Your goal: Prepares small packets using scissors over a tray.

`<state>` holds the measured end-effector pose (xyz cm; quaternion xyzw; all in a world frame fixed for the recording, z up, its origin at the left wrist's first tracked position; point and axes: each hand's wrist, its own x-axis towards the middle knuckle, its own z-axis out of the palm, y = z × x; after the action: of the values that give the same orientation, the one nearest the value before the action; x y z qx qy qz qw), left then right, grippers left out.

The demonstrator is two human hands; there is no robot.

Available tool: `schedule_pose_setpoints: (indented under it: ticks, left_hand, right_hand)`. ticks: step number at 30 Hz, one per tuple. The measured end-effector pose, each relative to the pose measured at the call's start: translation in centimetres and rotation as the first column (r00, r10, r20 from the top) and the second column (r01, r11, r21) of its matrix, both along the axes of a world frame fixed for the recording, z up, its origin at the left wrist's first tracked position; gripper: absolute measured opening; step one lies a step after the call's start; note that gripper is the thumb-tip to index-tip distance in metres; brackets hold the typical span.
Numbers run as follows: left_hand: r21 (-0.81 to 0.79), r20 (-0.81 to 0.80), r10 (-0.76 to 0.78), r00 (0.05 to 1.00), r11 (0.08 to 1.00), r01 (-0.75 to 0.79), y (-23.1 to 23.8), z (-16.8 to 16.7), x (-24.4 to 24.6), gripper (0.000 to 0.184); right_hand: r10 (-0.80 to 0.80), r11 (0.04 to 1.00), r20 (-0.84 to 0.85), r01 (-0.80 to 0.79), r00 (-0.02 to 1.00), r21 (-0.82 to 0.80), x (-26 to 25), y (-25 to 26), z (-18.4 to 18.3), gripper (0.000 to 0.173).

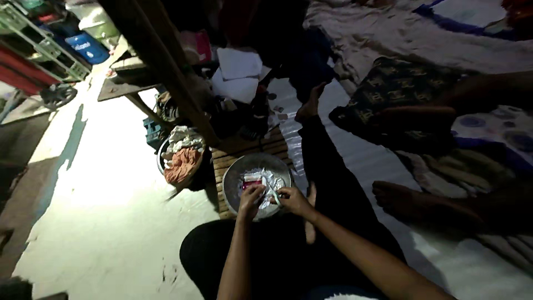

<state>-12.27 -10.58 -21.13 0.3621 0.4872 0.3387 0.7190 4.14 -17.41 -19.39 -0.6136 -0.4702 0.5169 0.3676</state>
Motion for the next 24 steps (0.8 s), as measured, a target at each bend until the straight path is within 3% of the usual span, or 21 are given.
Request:
schedule_pose_setpoints:
  ticks: [10, 24]
  left_hand:
    - [-0.038, 0.035, 0.045, 0.998, 0.998, -0.044, 0.7, 0.2, 0.0, 0.007]
    - [-0.043, 0.027, -0.006, 1.0, 0.999, 0.007, 0.6, 0.4, 0.2, 0.007]
  right_hand:
    - [-0.023, 0.999, -0.037, 0.024, 0.999, 0.024, -0.1, 0.0, -0.6, 0.019]
    - [0.026, 0.998, 0.103, -0.032, 0.994, 0.058, 0.4, -0.1, -1.1, 0.027]
